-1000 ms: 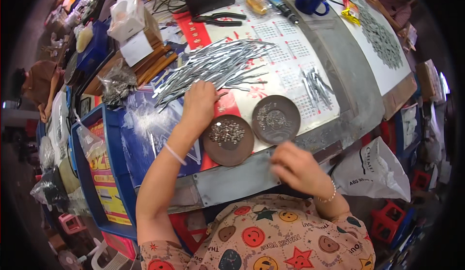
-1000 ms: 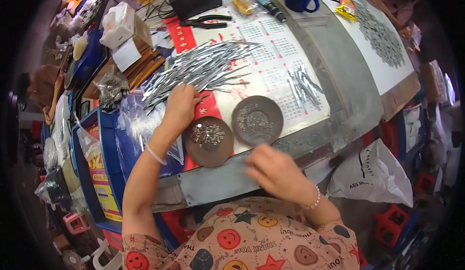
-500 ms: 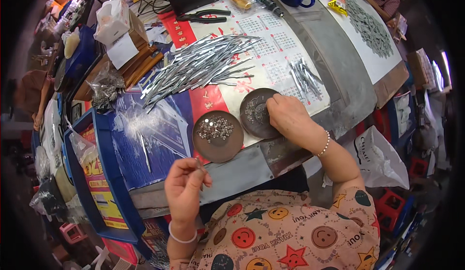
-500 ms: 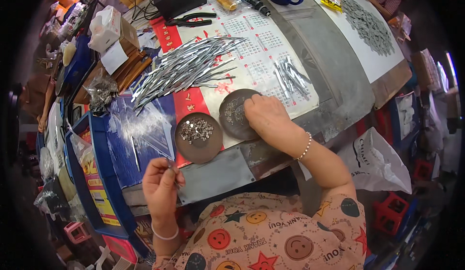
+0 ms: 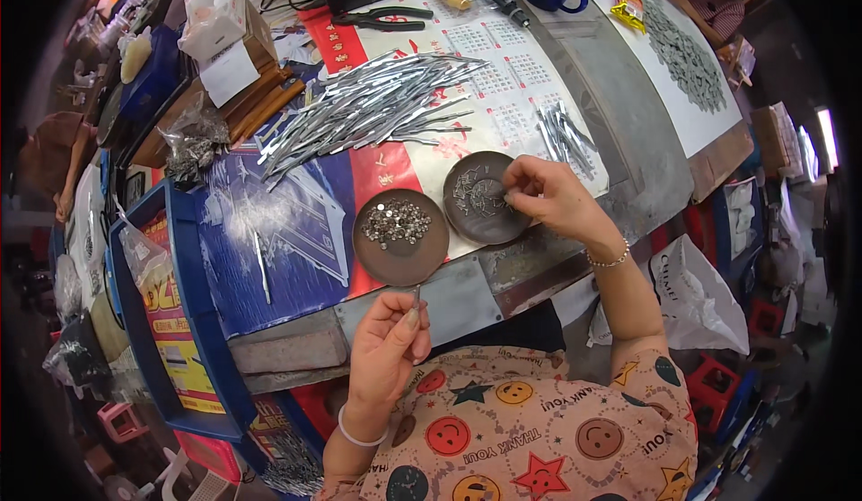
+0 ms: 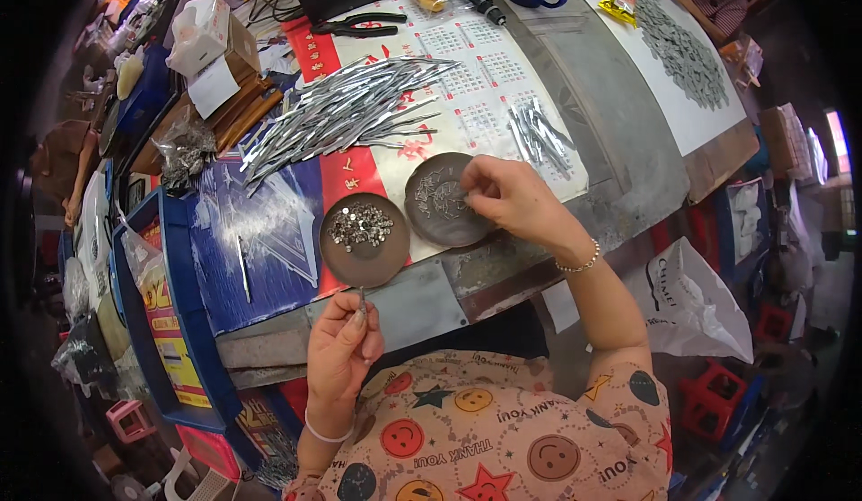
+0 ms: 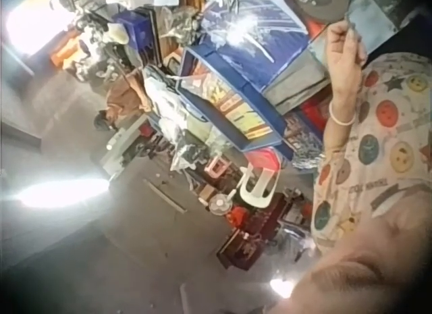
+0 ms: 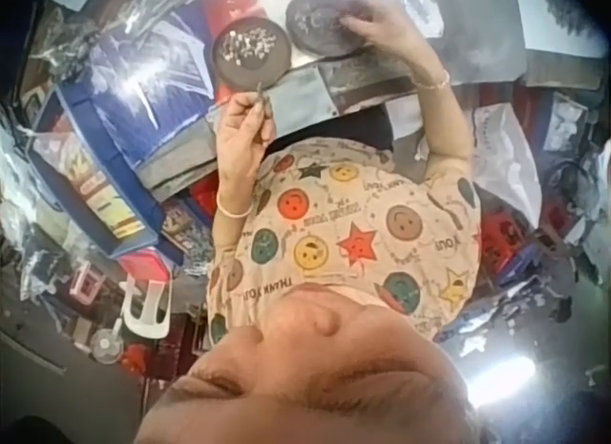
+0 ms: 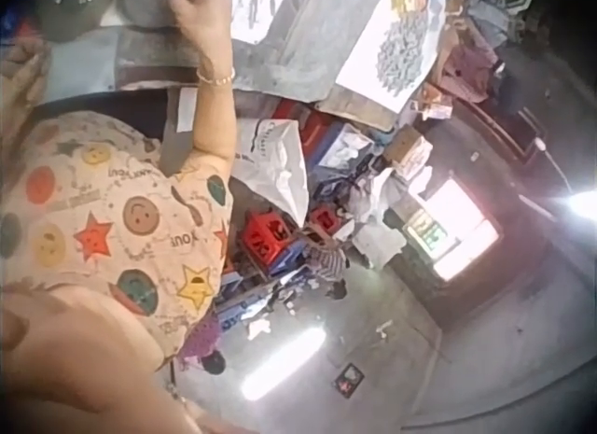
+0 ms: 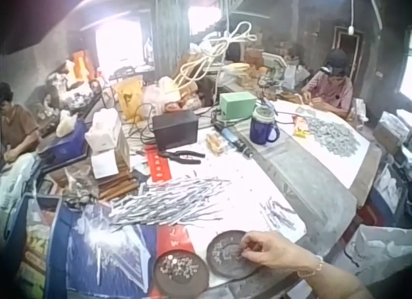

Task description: The user is using pliers and manual dexterity to assemble small metal components on a workbench.

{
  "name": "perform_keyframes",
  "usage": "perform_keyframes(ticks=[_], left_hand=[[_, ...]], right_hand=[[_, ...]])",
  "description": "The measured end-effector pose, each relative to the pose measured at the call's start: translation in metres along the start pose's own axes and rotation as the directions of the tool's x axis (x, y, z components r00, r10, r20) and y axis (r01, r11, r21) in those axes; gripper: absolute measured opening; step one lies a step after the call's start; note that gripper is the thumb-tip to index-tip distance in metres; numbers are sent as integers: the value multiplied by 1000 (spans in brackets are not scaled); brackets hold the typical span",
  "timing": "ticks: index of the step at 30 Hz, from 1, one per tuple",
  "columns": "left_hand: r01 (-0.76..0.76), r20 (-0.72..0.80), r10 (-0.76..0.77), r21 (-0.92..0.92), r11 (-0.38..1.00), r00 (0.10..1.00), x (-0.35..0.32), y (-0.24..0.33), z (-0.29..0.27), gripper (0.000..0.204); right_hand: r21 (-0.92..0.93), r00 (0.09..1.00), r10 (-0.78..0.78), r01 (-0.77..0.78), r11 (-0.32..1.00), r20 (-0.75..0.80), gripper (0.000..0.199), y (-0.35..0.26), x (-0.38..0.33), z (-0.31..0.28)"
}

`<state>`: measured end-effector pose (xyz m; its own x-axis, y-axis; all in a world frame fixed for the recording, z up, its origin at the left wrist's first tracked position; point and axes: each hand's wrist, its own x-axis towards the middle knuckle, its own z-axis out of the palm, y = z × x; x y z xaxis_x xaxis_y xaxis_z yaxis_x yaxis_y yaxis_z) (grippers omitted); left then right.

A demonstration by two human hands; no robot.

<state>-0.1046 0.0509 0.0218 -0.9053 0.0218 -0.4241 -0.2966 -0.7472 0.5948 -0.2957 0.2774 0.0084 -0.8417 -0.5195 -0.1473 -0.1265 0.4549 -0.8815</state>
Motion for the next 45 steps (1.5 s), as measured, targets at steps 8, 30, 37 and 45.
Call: perform_keyframes(ticks=[8, 30, 37, 45], left_hand=[[78, 56, -75, -62, 995, 996, 6, -12, 11, 10], [295, 207, -218, -498, 816, 954, 33, -20, 28, 14], [270, 188, -202, -494, 826, 961, 32, -22, 24, 15], [292, 191, -225, -497, 817, 955, 33, -23, 23, 15]], right_hand=[[290, 996, 84, -86, 953, 18, 10, 3, 1, 3], [282, 974, -217, 226, 933, -61, 9, -56, -41, 70], [154, 931, -340, 359, 921, -136, 11, -54, -39, 76], [169, 920, -348, 378, 910, -179, 11, -57, -40, 81]])
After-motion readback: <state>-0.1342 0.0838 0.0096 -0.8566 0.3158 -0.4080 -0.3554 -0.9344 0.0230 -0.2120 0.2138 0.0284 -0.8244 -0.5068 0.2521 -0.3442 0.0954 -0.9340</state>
